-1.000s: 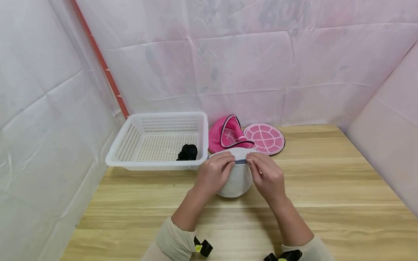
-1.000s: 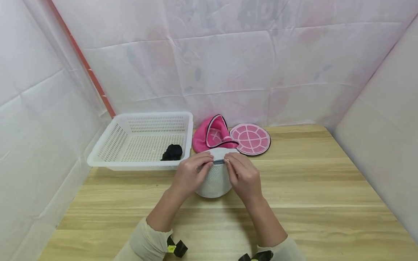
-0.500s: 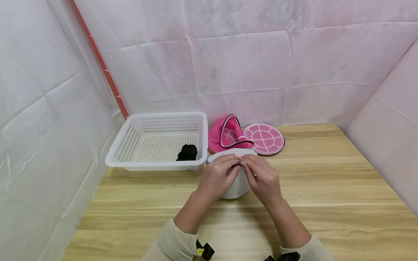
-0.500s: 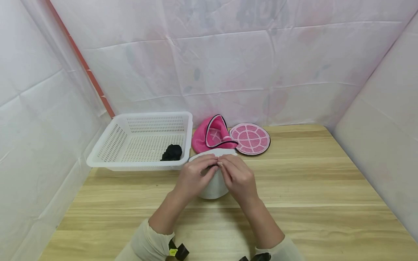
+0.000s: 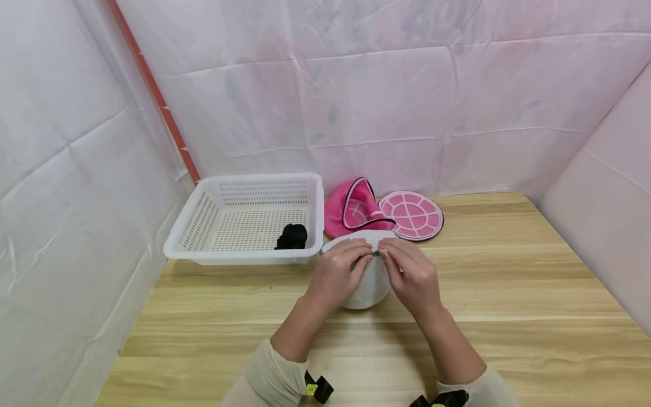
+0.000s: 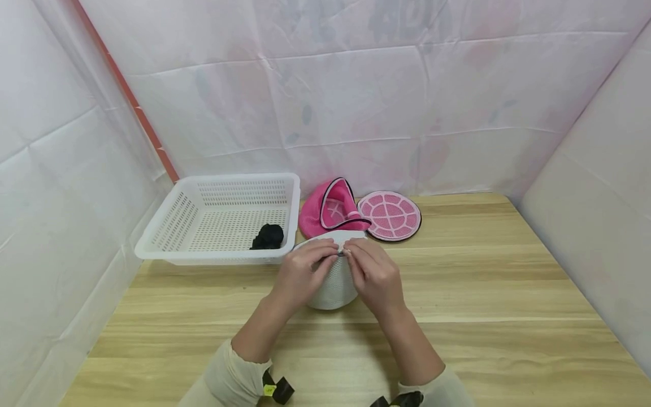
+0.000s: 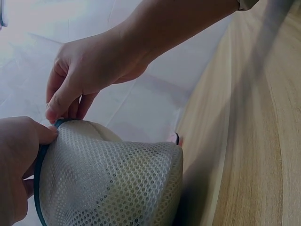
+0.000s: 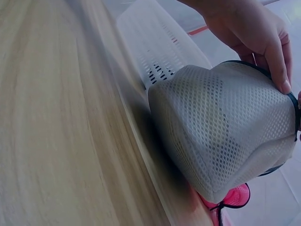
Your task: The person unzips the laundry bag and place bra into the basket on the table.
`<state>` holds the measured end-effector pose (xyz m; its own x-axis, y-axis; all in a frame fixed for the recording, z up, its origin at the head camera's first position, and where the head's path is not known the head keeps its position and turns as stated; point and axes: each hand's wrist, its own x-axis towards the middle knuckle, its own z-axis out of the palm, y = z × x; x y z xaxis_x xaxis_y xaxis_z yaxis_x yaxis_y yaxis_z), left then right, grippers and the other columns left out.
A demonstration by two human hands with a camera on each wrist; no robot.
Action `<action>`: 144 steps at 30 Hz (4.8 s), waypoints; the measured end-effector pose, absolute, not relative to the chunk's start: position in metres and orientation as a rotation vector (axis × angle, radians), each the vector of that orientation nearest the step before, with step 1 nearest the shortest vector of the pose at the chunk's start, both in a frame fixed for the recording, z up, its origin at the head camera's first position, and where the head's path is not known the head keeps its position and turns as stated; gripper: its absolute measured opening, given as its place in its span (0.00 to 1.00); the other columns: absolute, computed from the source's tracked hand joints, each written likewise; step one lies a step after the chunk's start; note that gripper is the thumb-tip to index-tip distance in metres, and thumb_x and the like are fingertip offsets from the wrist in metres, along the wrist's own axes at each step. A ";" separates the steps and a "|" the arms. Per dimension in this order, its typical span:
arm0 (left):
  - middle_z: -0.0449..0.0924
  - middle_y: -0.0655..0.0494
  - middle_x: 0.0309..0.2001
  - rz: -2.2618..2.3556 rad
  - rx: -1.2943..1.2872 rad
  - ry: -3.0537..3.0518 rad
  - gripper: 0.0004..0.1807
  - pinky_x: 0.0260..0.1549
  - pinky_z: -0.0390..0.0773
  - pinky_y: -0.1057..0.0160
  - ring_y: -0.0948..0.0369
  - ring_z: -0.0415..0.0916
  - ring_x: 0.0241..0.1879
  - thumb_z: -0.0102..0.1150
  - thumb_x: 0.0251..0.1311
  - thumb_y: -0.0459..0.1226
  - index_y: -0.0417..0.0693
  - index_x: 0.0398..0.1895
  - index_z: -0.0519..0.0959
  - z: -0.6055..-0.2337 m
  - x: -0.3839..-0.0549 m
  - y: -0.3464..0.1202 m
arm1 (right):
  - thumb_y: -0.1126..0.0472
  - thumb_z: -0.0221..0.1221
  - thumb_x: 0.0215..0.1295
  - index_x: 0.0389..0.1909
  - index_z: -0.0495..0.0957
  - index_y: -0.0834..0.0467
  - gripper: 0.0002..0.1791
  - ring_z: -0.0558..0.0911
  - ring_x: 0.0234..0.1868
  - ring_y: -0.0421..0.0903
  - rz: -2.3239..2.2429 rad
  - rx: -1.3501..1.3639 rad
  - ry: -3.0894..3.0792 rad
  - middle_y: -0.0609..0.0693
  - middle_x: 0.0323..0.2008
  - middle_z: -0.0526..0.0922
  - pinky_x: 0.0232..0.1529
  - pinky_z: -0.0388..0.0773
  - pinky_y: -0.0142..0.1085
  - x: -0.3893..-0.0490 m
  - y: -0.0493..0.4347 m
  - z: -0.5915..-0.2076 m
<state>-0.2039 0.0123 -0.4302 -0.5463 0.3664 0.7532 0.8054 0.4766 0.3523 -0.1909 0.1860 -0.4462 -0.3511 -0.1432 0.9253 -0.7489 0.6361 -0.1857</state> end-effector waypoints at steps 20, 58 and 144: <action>0.88 0.54 0.42 -0.926 -0.951 -2.172 0.06 0.57 0.77 0.67 0.61 0.84 0.49 0.69 0.58 0.34 0.42 0.38 0.88 -0.428 -0.205 0.009 | 0.65 0.62 0.65 0.40 0.85 0.69 0.10 0.85 0.42 0.57 0.792 0.631 -1.865 0.60 0.40 0.87 0.61 0.73 0.26 -0.195 0.199 -0.447; 0.85 0.59 0.49 -0.774 -0.972 -2.617 0.08 0.54 0.79 0.63 0.63 0.79 0.54 0.63 0.61 0.38 0.50 0.41 0.87 -0.423 -0.204 0.000 | 0.71 0.65 0.52 0.48 0.84 0.61 0.19 0.82 0.54 0.53 0.847 0.606 -2.402 0.54 0.51 0.84 0.59 0.72 0.23 -0.194 0.217 -0.450; 0.82 0.58 0.41 -0.456 -0.745 -2.948 0.18 0.41 0.81 0.59 0.59 0.79 0.42 0.67 0.58 0.53 0.52 0.43 0.84 -0.436 -0.221 0.038 | 0.56 0.55 0.73 0.38 0.82 0.62 0.14 0.81 0.38 0.32 2.284 -0.381 -2.070 0.41 0.36 0.83 0.43 0.82 0.26 -0.208 0.216 -0.467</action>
